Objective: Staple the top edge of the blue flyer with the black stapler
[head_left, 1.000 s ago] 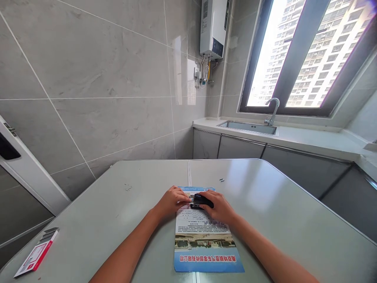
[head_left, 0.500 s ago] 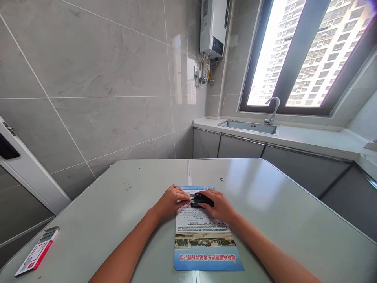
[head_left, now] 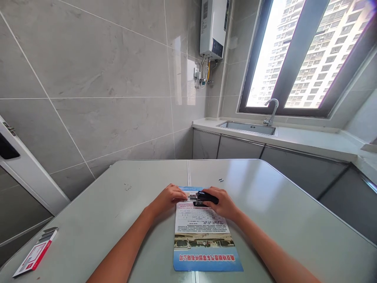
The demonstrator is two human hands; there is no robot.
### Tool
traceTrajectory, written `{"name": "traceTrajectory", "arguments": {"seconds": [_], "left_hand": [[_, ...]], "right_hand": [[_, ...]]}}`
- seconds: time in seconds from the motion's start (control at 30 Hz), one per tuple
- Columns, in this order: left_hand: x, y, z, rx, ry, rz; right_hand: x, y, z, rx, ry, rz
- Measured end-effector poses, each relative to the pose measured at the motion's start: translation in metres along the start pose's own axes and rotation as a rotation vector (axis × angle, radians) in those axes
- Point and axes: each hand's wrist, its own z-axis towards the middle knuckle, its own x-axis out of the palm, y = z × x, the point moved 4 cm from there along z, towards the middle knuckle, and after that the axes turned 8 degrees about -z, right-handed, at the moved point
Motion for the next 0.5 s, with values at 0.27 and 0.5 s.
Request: {"name": "traceTrajectory", "arguments": {"seconds": [0.27,0.5], "left_hand": [[0.026,-0.016,0.007,-0.068,0.010,-0.147],[0.023,-0.012,0.007,-0.205,-0.093,-0.288]], "right_hand": [[0.012,0.032,0.000,-0.219,0.042,0.085],[0.011,0.042,0.001,-0.165,0.007,0.091]]}}
